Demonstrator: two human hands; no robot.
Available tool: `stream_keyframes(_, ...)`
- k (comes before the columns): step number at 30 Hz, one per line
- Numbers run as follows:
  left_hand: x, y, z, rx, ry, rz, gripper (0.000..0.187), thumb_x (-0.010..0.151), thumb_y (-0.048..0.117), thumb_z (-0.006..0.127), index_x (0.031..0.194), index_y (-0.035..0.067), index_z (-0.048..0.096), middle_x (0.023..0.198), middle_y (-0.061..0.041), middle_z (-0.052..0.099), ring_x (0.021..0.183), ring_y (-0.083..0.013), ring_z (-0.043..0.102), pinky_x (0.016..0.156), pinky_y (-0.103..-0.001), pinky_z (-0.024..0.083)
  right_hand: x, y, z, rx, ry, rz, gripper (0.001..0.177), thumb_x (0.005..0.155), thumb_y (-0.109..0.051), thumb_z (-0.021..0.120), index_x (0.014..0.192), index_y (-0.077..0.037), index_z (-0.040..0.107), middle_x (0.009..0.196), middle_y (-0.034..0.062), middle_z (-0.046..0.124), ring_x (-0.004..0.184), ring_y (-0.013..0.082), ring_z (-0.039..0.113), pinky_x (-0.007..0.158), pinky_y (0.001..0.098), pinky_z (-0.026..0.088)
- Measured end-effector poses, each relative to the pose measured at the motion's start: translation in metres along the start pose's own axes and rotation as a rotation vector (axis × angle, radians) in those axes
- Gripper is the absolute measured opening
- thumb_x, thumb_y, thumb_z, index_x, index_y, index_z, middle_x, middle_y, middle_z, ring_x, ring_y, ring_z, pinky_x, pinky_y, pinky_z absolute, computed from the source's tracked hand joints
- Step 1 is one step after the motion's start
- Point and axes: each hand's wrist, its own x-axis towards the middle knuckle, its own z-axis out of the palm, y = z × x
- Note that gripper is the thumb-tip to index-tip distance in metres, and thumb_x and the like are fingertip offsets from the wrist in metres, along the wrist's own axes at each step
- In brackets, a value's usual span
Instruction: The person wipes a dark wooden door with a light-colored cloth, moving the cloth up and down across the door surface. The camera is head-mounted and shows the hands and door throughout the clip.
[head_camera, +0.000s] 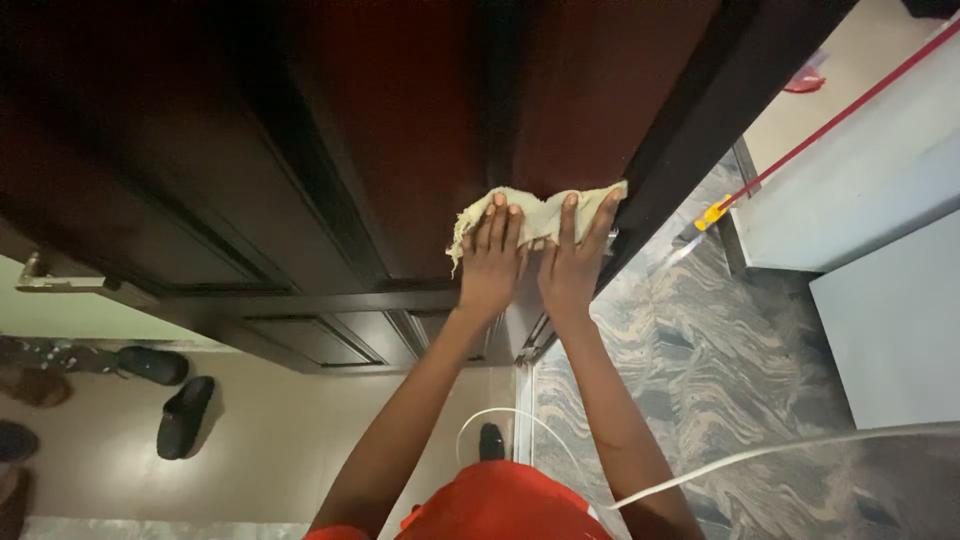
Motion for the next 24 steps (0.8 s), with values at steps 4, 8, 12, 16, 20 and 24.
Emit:
stream_keyframes(4, -0.028, -0.003, 0.023, 0.029, -0.188, -0.019, 0.074, 0.109, 0.043, 0.05, 0.164, 0.003, 0.021, 0.173, -0.018, 0.014, 0.159, -0.0316, 0.015, 0.125, -0.054, 0.022, -0.019, 0.005, 0.003, 0.025, -0.058, 0.019, 0.072, 0.107, -0.008, 0.055, 0.169, -0.022, 0.022, 0.172, 0.0306, -0.001, 0.161, 0.0528, 0.007, 0.131, 0.0602, 0.023)
stream_keyframes(8, -0.067, -0.013, 0.052, -0.006, -0.192, -0.036, 0.073, 0.107, 0.044, 0.05, 0.163, 0.007, 0.022, 0.172, -0.012, 0.012, 0.158, -0.0269, 0.014, 0.124, -0.055, 0.023, -0.037, -0.002, 0.0, 0.047, -0.141, 0.088, 0.068, 0.106, -0.008, 0.055, 0.167, -0.022, 0.028, 0.172, 0.0297, 0.003, 0.16, 0.0523, 0.011, 0.129, 0.0589, 0.026)
stream_keyframes(12, -0.094, -0.02, 0.054, -0.031, -0.253, 0.024, 0.071, 0.105, 0.039, 0.051, 0.163, 0.007, 0.025, 0.172, -0.012, 0.012, 0.158, -0.0257, 0.015, 0.124, -0.053, 0.026, -0.053, -0.007, 0.001, 0.061, -0.173, 0.08, 0.065, 0.103, -0.007, 0.056, 0.164, -0.017, 0.035, 0.171, 0.0297, 0.007, 0.157, 0.0538, 0.016, 0.127, 0.0607, 0.025)
stream_keyframes(16, -0.113, -0.025, 0.053, 0.007, -0.387, 0.019, 0.07, 0.103, 0.038, 0.053, 0.162, 0.01, 0.027, 0.173, -0.007, 0.015, 0.157, -0.0223, 0.017, 0.124, -0.05, 0.025, -0.069, -0.016, 0.007, 0.063, -0.275, 0.113, 0.064, 0.099, -0.006, 0.055, 0.161, -0.013, 0.038, 0.168, 0.032, 0.01, 0.153, 0.0548, 0.021, 0.124, 0.0595, 0.026)
stream_keyframes(20, -0.131, -0.033, 0.052, -0.016, -0.383, 0.035, 0.066, 0.106, 0.034, 0.052, 0.161, 0.006, 0.029, 0.172, -0.009, 0.019, 0.157, -0.0232, 0.02, 0.125, -0.049, 0.023, -0.089, -0.02, 0.022, 0.114, -0.323, 0.139, 0.065, 0.097, -0.005, 0.054, 0.16, -0.012, 0.038, 0.167, 0.0341, 0.011, 0.154, 0.0552, 0.02, 0.123, 0.059, 0.026)
stream_keyframes(24, -0.136, -0.038, 0.033, -0.003, -0.541, 0.085, 0.066, 0.098, 0.028, 0.053, 0.156, 0.002, 0.034, 0.168, -0.013, 0.025, 0.155, -0.028, 0.021, 0.125, -0.049, 0.021, -0.096, -0.027, 0.028, 0.171, -0.362, 0.109, 0.067, 0.097, -0.005, 0.055, 0.16, -0.008, 0.034, 0.165, 0.0363, 0.012, 0.152, 0.0563, 0.019, 0.121, 0.0593, 0.025)
